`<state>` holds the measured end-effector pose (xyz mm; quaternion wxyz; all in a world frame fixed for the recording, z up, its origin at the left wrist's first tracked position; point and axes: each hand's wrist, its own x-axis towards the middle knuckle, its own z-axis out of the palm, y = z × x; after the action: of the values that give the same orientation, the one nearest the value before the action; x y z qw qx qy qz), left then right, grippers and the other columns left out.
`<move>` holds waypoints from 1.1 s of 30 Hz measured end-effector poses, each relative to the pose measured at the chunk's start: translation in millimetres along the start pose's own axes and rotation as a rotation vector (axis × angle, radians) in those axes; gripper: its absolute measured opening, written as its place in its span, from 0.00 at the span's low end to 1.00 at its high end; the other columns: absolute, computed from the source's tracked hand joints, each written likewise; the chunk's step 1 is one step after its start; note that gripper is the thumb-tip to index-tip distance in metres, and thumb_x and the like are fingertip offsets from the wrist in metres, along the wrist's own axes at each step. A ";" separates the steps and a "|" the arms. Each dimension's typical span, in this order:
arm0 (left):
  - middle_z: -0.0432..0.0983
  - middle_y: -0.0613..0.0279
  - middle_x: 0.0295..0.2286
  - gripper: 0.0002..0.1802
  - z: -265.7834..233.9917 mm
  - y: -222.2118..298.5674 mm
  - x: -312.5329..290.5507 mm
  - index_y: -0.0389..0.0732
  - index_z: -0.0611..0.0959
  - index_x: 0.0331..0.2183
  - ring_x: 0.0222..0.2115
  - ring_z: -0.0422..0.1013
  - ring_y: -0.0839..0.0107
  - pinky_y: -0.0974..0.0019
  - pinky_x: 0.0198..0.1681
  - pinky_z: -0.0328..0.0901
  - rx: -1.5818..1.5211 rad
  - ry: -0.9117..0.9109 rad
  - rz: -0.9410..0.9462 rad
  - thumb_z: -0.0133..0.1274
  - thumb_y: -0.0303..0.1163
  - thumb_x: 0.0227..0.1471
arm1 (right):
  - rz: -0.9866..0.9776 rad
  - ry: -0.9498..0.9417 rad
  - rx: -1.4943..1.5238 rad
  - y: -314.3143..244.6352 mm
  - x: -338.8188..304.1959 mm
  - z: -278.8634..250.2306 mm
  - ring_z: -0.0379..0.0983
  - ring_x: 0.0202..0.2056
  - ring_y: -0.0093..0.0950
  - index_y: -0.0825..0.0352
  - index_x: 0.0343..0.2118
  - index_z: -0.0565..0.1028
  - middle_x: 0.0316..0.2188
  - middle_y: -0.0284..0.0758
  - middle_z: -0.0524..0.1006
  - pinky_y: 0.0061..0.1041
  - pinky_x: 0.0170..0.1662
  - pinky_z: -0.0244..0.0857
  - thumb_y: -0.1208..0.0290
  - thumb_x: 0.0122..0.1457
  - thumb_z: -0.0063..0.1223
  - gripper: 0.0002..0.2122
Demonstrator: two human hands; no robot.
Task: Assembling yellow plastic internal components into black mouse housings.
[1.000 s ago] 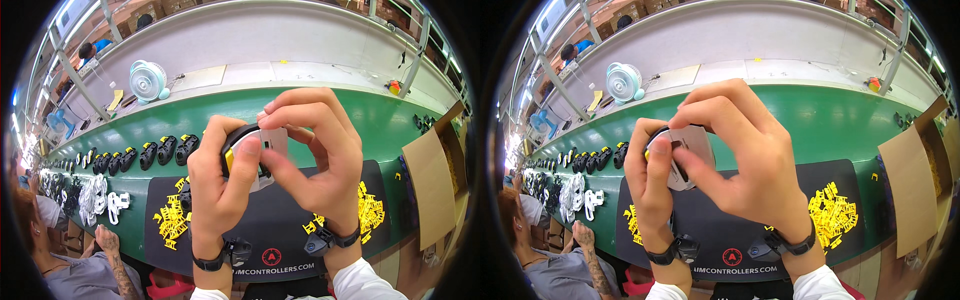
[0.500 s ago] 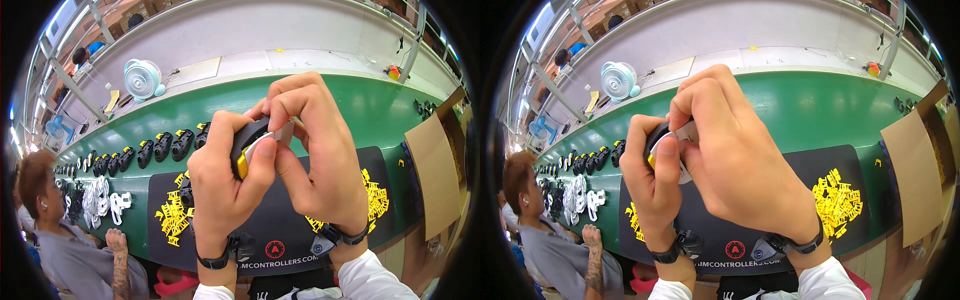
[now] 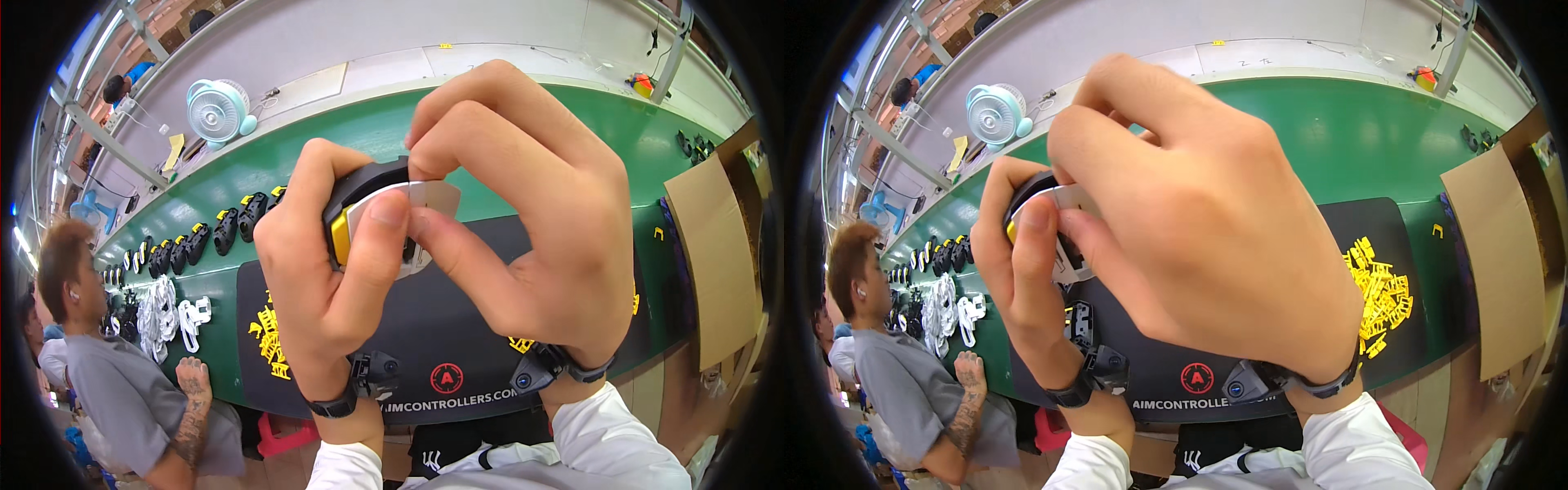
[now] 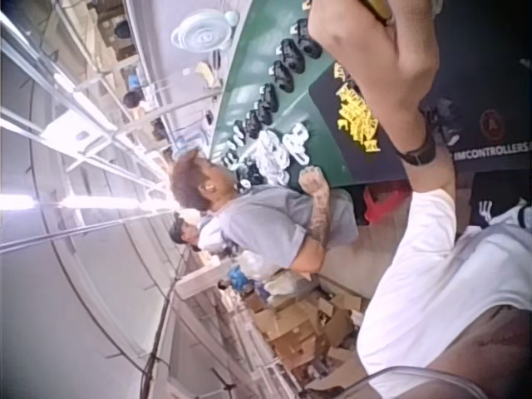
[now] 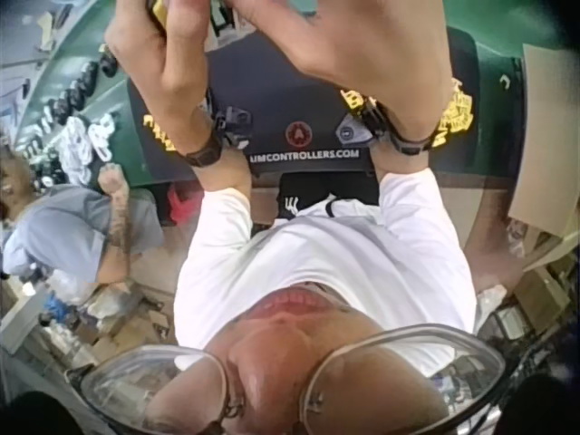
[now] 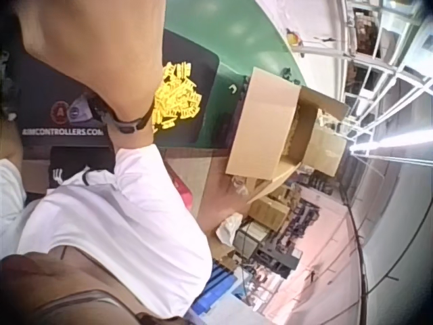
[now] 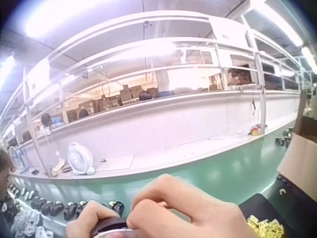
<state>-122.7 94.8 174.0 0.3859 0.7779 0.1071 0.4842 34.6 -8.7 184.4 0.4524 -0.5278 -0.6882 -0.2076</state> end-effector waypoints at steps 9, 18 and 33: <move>0.71 0.64 0.19 0.14 -0.1 6.1 -6.8 0.34 0.75 0.31 0.21 0.63 0.79 0.72 0.24 0.59 -0.129 0.010 -0.051 0.53 0.37 0.57 | 0.038 0.103 0.286 -22.4 2.8 12.1 0.64 0.25 0.31 0.68 0.29 0.73 0.25 0.35 0.67 0.26 0.27 0.58 0.79 0.47 0.63 0.08; 0.73 0.61 0.18 0.12 -0.9 13.9 -3.4 0.34 0.75 0.31 0.19 0.67 0.78 0.71 0.23 0.61 -0.142 -0.068 -0.029 0.53 0.34 0.58 | 0.105 0.119 0.261 -33.3 4.4 5.7 0.63 0.25 0.30 0.69 0.29 0.73 0.23 0.34 0.67 0.26 0.27 0.57 0.79 0.48 0.62 0.07; 0.74 0.61 0.19 0.14 -3.2 15.1 -11.5 0.33 0.75 0.32 0.21 0.67 0.80 0.72 0.24 0.63 -0.204 0.038 -0.036 0.54 0.36 0.58 | 0.427 0.156 0.529 -44.1 5.6 5.3 0.63 0.30 0.20 0.69 0.36 0.75 0.30 0.30 0.70 0.19 0.29 0.57 0.68 0.58 0.62 0.10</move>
<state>-134.3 79.9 177.6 0.4698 0.7232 0.0787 0.5002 -8.0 -17.4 194.9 0.6579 -0.5067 -0.5558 0.0375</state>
